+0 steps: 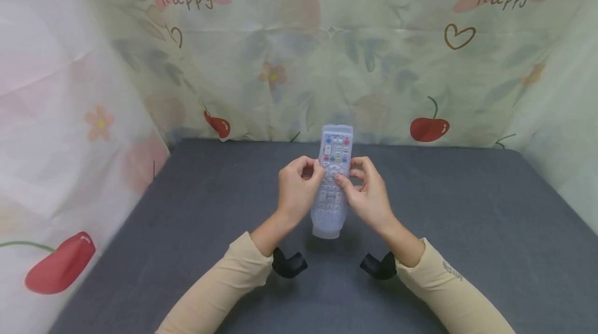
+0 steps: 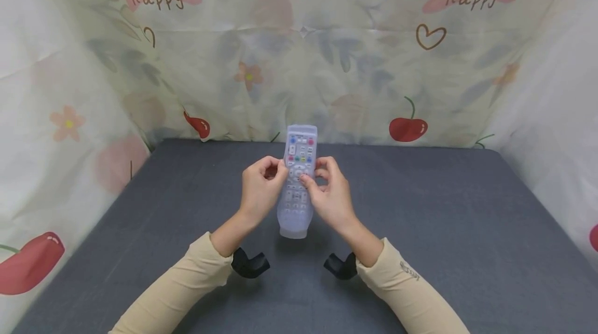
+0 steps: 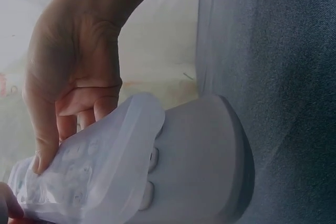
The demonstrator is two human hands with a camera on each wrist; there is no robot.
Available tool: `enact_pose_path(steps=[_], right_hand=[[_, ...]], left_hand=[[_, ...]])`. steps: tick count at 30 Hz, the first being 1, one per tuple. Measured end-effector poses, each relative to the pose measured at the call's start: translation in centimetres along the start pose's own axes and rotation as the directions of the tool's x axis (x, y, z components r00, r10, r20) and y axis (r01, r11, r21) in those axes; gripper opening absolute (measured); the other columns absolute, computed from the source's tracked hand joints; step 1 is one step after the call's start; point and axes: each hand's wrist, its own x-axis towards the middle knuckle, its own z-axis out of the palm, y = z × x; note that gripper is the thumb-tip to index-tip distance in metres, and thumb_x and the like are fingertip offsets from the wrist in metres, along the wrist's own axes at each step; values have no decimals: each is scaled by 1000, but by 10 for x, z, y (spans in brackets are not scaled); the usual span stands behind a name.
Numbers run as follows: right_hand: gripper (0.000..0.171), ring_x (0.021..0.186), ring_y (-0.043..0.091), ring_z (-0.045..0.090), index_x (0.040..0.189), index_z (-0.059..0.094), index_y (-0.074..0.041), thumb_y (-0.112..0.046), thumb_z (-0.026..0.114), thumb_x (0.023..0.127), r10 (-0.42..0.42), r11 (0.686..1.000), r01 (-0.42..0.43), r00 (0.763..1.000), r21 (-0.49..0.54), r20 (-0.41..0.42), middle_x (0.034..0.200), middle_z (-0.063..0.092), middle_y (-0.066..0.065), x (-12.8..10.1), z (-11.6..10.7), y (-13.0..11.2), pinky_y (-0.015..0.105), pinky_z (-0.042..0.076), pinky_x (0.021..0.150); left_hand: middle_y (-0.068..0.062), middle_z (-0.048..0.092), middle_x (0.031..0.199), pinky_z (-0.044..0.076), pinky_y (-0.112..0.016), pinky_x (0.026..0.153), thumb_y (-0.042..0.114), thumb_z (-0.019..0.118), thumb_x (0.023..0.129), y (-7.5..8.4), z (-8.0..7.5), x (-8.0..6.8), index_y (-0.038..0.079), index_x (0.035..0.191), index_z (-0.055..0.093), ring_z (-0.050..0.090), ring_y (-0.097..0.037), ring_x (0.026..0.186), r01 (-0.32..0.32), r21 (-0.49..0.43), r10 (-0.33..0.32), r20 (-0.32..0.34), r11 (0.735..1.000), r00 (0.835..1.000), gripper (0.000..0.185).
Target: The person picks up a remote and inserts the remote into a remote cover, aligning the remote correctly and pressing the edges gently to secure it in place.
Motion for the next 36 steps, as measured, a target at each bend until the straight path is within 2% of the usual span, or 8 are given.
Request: enact_pose_path(steps=[9, 12, 17, 23, 26, 29, 32, 36], right_hand=[[31, 55, 4, 63, 112, 42, 4, -6, 61, 89, 21, 999, -21, 1000, 32, 18, 97, 64, 29, 8, -6, -2, 30, 52, 49], [32, 58, 8, 66, 113, 42, 3, -8, 61, 90, 36, 999, -37, 999, 14, 35, 97, 64, 29, 9, -8, -2, 31, 53, 50], [34, 73, 26, 70, 116, 41, 2, -10, 60, 91, 39, 999, -37, 995, -20, 92, 100, 64, 27, 9, -10, -1, 29, 55, 58], [35, 92, 32, 67, 122, 43, 2, -16, 55, 94, 58, 998, -53, 983, -36, 173, 113, 60, 25, 12, -17, -1, 34, 56, 72], [37, 94, 27, 66, 126, 48, 1, -21, 51, 97, 88, 996, -87, 984, -15, 153, 118, 59, 24, 16, -20, -1, 35, 57, 75], [37, 85, 13, 68, 125, 54, 2, -22, 51, 97, 106, 993, -110, 989, 36, 102, 117, 61, 26, 21, -22, -1, 29, 57, 75], [33, 73, 2, 66, 118, 60, 5, -18, 54, 95, 100, 992, -103, 993, 67, 56, 109, 64, 27, 25, -23, -1, 22, 56, 71], [25, 65, 1, 63, 104, 65, 9, -12, 57, 92, 55, 997, -56, 998, 58, 10, 90, 67, 21, 27, -22, 0, 19, 55, 66]], left_hand=[[-14, 70, 75, 52, -24, 59, 16, 57, 90, 7, -4, 9, -1, 82, 67, 65, -20, 65, -12, 6, 12, 57, 1000, 998, 21], [-15, 70, 80, 55, -27, 63, 21, 63, 88, 9, -6, 12, -1, 88, 66, 68, -22, 70, 22, 5, -23, 104, 1000, 994, 22], [-15, 69, 84, 55, -27, 65, 24, 69, 85, 8, -7, 17, -2, 100, 66, 67, -22, 74, 108, 11, -108, 194, 994, 975, 30], [-16, 63, 78, 47, -20, 56, 16, 63, 89, 2, -7, 20, -4, 105, 66, 59, -11, 61, 177, -95, -149, 252, 980, 956, 26], [-13, 59, 76, 45, -19, 54, 14, 63, 89, -2, -5, 19, -4, 107, 65, 55, -6, 57, 213, -141, -171, 261, 967, 950, 25], [-12, 58, 77, 46, -19, 53, 15, 62, 89, -3, -3, 18, -2, 112, 63, 55, -5, 57, 245, -154, -197, 275, 957, 941, 28], [-12, 58, 79, 47, -20, 54, 16, 62, 89, -3, -2, 16, 0, 115, 63, 57, -5, 58, 273, -161, -222, 278, 948, 935, 31], [-11, 58, 78, 48, -21, 55, 16, 62, 89, -3, -1, 14, 0, 116, 63, 58, -6, 59, 287, -181, -233, 269, 941, 934, 31]])
